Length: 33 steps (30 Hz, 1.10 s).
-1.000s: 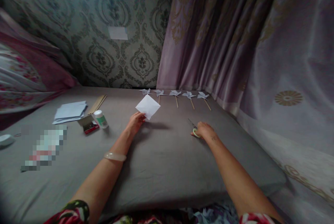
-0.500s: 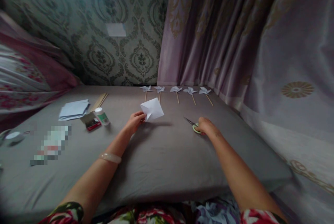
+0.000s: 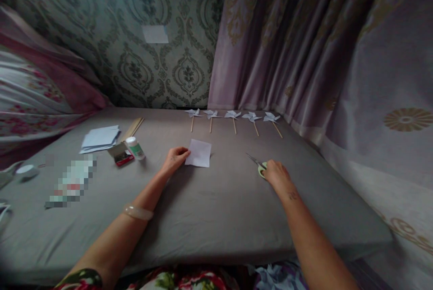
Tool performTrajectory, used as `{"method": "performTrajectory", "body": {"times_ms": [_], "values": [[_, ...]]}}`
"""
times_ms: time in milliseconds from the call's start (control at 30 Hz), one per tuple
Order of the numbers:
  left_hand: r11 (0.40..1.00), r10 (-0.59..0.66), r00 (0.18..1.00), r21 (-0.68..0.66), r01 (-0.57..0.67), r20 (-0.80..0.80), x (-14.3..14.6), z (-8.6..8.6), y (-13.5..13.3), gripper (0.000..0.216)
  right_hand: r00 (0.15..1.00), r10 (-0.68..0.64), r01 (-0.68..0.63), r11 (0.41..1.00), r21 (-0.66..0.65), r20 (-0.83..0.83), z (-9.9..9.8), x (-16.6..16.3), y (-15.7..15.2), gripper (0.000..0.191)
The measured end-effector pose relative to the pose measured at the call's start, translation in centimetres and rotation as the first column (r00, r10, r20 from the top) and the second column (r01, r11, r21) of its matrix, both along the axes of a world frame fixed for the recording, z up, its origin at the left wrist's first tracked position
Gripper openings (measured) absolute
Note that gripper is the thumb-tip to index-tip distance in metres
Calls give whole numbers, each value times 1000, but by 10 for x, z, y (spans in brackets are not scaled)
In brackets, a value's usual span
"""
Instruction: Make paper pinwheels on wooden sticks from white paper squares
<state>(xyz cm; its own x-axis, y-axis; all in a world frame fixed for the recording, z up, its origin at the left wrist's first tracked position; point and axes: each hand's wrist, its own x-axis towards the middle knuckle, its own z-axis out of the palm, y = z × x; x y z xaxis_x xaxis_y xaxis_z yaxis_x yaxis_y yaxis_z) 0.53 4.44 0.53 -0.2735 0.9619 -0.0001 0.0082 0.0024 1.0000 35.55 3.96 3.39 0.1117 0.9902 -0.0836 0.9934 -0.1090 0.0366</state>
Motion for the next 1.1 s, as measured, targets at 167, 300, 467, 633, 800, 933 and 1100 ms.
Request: {"method": "performTrajectory", "body": {"times_ms": [167, 300, 467, 633, 800, 933, 1100], "values": [[999, 23, 995, 24, -21, -94, -2, 0, -2, 4, 998, -66, 66, 998, -12, 12, 3, -5, -5, 24], [999, 37, 988, 39, -32, -149, 0, -1, -4, 4, 998, -58, 58, 998, 4, -2, -1, -5, -6, 25], [996, 81, 982, 43, -75, -170, 3, -2, -5, 9, 1000, -14, 14, 985, 170, -1, -13, -5, -9, 26], [995, 100, 975, 25, -97, -200, 3, -1, -6, 11, 999, 16, -25, 978, 208, 45, -19, -2, -13, 24], [994, 105, 966, 18, -104, -236, 2, 0, -6, 13, 997, 35, -50, 970, 239, 65, -11, -10, -12, 28], [994, 105, 954, 23, -103, -280, 1, -2, -5, 11, 965, 261, -235, 883, 407, -10, -5, -49, -5, 28], [995, 100, 905, 28, -96, -413, -1, -7, -5, 7, 770, 618, -501, 739, 451, -156, -14, -124, -2, 31]]}}
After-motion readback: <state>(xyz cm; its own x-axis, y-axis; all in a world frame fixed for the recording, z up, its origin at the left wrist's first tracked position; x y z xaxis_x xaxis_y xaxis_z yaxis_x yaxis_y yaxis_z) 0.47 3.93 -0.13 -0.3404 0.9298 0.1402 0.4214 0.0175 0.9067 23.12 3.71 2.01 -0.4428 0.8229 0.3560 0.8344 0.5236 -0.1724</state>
